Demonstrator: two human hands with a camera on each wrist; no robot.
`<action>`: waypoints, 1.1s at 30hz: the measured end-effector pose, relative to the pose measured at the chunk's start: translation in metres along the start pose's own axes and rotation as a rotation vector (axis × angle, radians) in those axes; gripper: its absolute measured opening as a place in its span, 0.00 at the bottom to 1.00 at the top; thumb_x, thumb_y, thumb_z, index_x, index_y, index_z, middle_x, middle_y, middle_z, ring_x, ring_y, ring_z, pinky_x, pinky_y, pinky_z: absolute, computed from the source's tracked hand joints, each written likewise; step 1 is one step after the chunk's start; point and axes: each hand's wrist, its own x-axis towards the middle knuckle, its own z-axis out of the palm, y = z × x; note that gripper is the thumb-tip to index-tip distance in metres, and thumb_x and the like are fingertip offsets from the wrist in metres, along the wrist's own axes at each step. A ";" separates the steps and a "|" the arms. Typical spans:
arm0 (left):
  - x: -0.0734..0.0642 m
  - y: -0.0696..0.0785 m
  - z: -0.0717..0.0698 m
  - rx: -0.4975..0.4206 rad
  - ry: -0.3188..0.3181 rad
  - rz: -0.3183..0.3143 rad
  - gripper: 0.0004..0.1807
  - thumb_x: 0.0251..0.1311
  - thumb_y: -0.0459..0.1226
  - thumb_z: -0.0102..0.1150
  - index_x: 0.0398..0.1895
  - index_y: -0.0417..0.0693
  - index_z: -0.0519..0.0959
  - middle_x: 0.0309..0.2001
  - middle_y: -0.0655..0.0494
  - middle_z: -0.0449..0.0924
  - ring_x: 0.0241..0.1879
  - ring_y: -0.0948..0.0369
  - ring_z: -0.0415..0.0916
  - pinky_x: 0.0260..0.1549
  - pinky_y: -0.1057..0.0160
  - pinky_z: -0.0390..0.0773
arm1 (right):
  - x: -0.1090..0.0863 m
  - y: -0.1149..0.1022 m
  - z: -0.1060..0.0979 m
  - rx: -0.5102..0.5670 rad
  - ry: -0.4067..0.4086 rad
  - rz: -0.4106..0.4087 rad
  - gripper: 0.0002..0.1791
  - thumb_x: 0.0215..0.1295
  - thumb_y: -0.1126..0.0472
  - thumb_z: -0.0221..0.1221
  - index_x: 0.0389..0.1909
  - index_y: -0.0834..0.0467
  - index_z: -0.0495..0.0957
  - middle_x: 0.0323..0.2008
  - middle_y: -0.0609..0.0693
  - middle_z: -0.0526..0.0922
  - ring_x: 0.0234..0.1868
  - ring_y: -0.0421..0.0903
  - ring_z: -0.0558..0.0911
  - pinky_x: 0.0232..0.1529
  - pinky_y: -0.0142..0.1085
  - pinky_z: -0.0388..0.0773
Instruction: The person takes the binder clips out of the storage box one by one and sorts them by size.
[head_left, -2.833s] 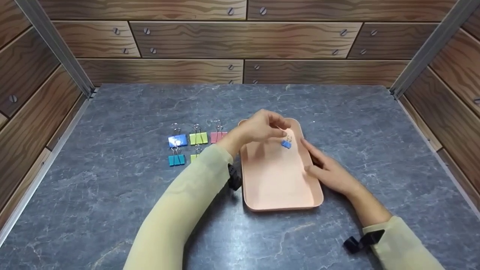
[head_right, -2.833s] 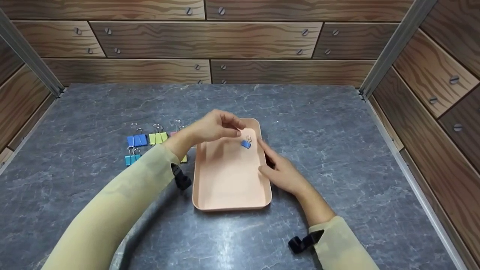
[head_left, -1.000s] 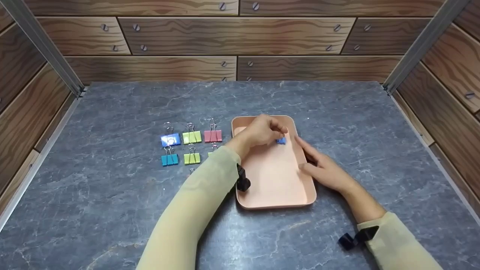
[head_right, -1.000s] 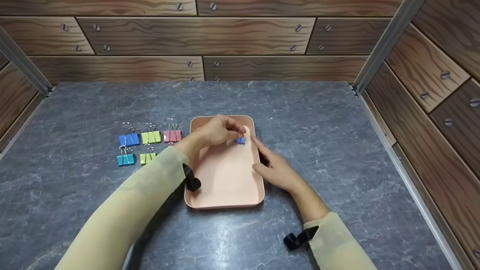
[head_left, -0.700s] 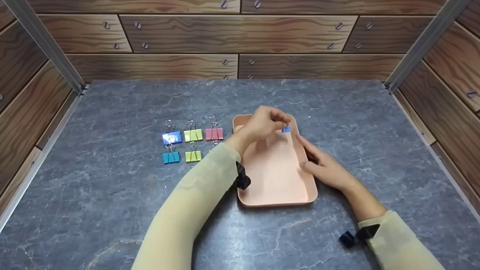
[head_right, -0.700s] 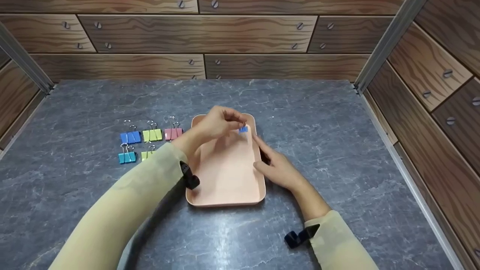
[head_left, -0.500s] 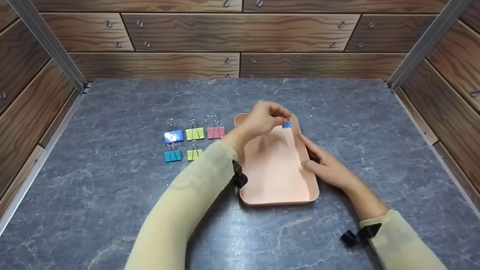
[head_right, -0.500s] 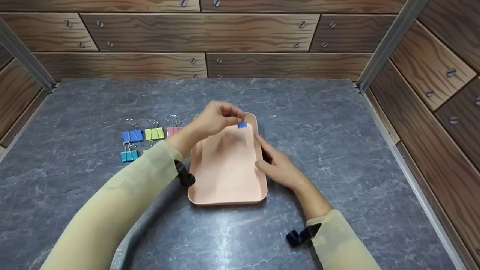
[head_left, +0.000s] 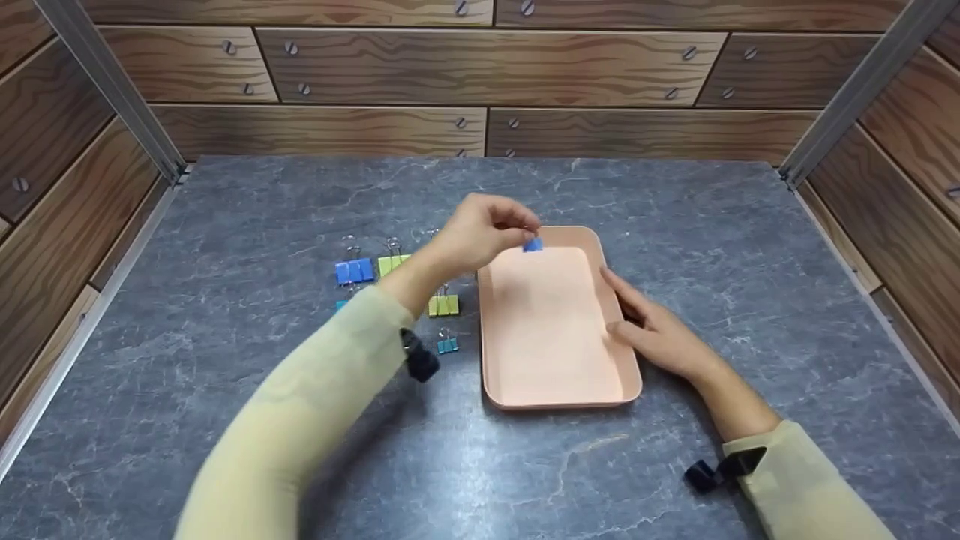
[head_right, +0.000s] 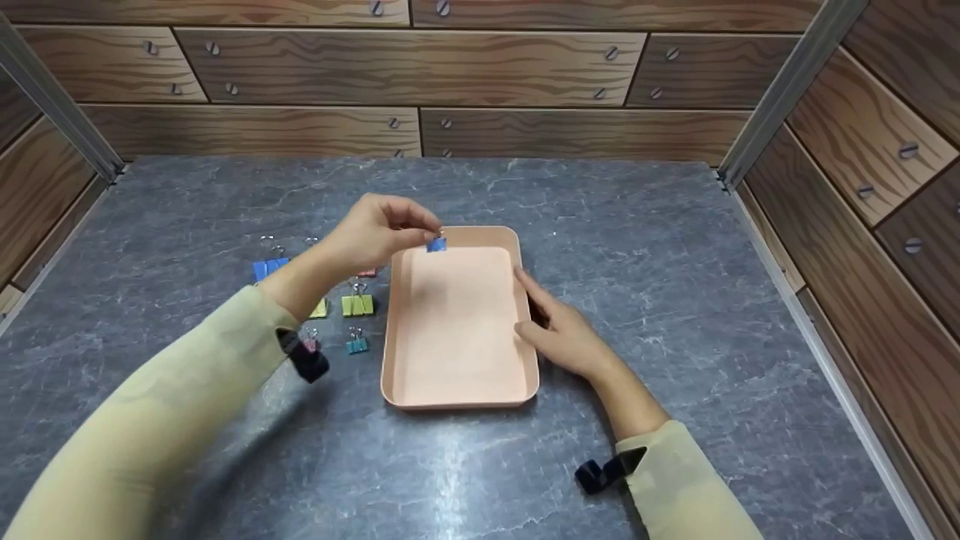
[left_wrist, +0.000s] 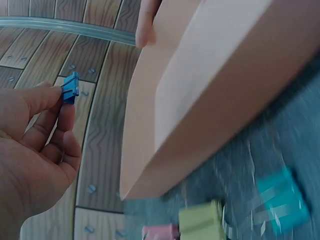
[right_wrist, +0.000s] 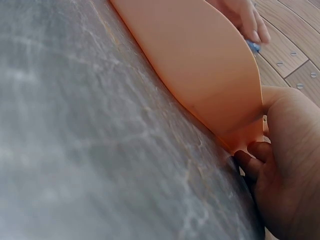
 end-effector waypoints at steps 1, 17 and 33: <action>-0.004 0.001 -0.004 0.002 0.000 0.002 0.08 0.71 0.27 0.65 0.48 0.40 0.89 0.43 0.51 0.89 0.44 0.58 0.85 0.48 0.62 0.84 | 0.000 0.000 0.000 0.004 0.000 -0.003 0.43 0.78 0.64 0.57 0.87 0.49 0.49 0.84 0.56 0.51 0.81 0.55 0.58 0.70 0.21 0.59; -0.085 -0.021 -0.057 0.184 0.017 -0.022 0.07 0.71 0.31 0.67 0.48 0.43 0.90 0.45 0.49 0.90 0.41 0.59 0.84 0.43 0.61 0.84 | 0.000 0.000 -0.001 -0.005 0.012 -0.007 0.43 0.78 0.64 0.59 0.86 0.48 0.50 0.84 0.56 0.51 0.81 0.57 0.58 0.69 0.20 0.58; -0.150 -0.053 -0.097 0.234 0.075 -0.084 0.07 0.66 0.27 0.68 0.46 0.38 0.89 0.42 0.50 0.90 0.39 0.59 0.82 0.40 0.66 0.83 | 0.001 0.000 -0.001 0.003 0.004 -0.007 0.42 0.78 0.64 0.58 0.86 0.50 0.50 0.84 0.56 0.51 0.81 0.56 0.57 0.69 0.20 0.58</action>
